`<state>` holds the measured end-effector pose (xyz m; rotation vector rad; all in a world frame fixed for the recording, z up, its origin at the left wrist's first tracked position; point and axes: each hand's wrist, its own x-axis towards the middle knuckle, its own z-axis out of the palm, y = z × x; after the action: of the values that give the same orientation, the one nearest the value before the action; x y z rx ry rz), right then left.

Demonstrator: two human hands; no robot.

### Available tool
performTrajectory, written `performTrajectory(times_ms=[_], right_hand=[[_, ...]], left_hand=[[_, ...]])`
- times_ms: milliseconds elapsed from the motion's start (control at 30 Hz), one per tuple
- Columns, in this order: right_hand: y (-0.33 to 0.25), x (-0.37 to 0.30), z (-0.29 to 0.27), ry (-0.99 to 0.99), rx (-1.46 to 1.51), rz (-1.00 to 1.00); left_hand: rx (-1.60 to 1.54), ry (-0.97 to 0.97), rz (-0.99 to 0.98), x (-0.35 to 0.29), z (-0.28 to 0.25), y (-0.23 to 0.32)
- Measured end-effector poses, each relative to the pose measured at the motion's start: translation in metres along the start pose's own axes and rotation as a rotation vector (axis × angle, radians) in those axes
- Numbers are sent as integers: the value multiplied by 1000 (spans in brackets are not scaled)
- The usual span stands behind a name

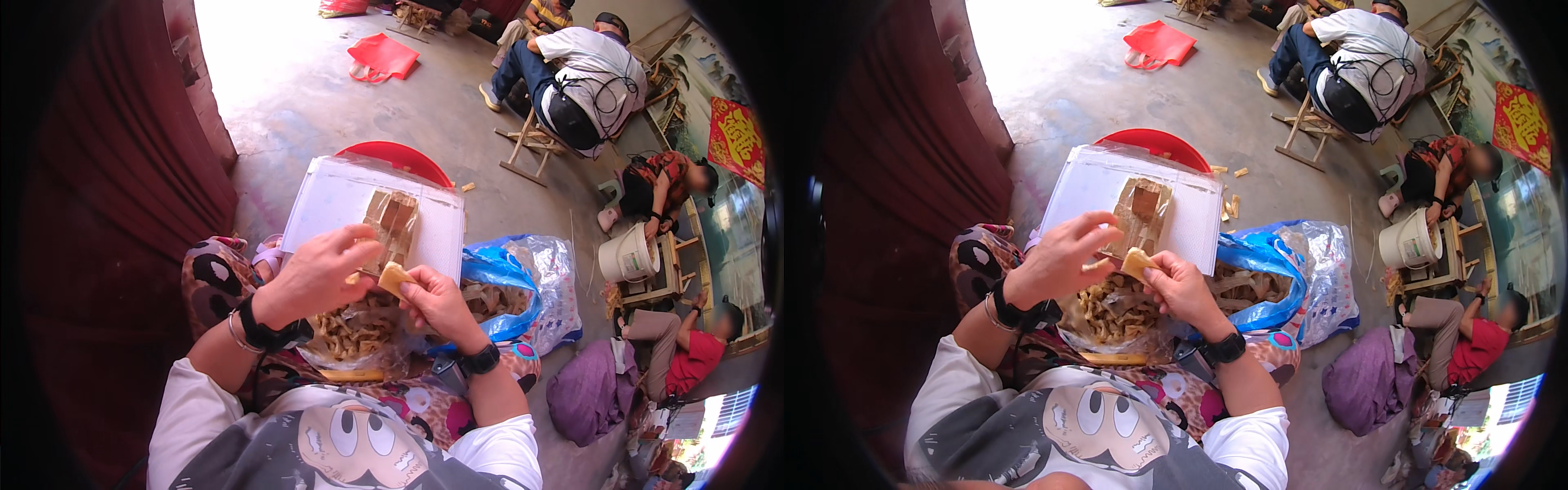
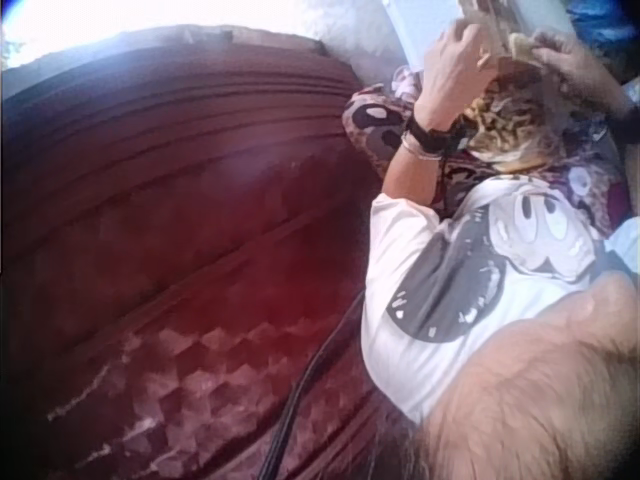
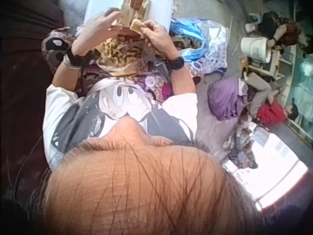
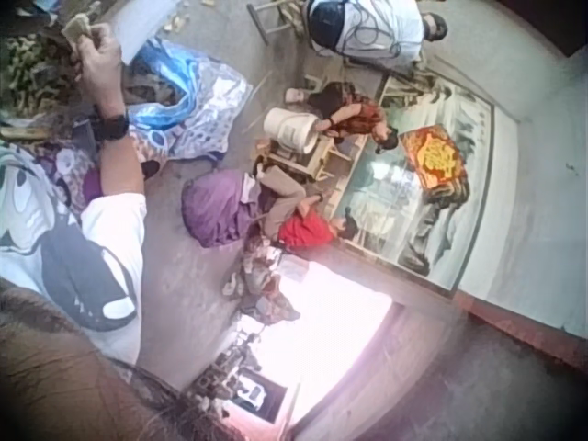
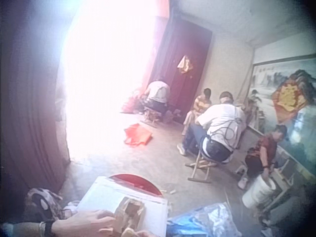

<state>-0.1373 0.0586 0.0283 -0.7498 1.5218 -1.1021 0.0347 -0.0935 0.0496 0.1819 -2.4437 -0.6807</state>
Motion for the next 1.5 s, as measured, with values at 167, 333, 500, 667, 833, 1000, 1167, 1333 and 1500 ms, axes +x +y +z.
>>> performTrajectory(times_ms=[167, 333, 500, 667, 833, 1000, 1167, 1333, 1500], right_hand=[[-7, -9, 14, -191, 225, -64], [-7, -8, -9, -245, 120, 61], [6, -11, -36, -310, 739, -26], [-3, -10, -8, -97, 195, -264], [0, -15, 5, 11, -119, -340], [4, -16, 3, -154, 390, -134], [22, -6, 4, -67, 642, -21], [20, -2, 13, -120, 688, 94], [16, -6, 12, -127, 514, -4]], left_hand=[[-171, -196, 189, -6, 12, 4], [-230, 97, 36, -2, -2, -10], [-152, 79, 86, -7, 5, -16], [-404, -40, -12, -17, 39, 13], [-1382, -181, -604, -14, 35, 2], [-1183, -259, -536, -14, 40, 10], [-664, -233, -495, -16, 44, 7], [-171, 25, 233, -3, 36, 21], [-383, -222, -33, -12, 40, 10]])
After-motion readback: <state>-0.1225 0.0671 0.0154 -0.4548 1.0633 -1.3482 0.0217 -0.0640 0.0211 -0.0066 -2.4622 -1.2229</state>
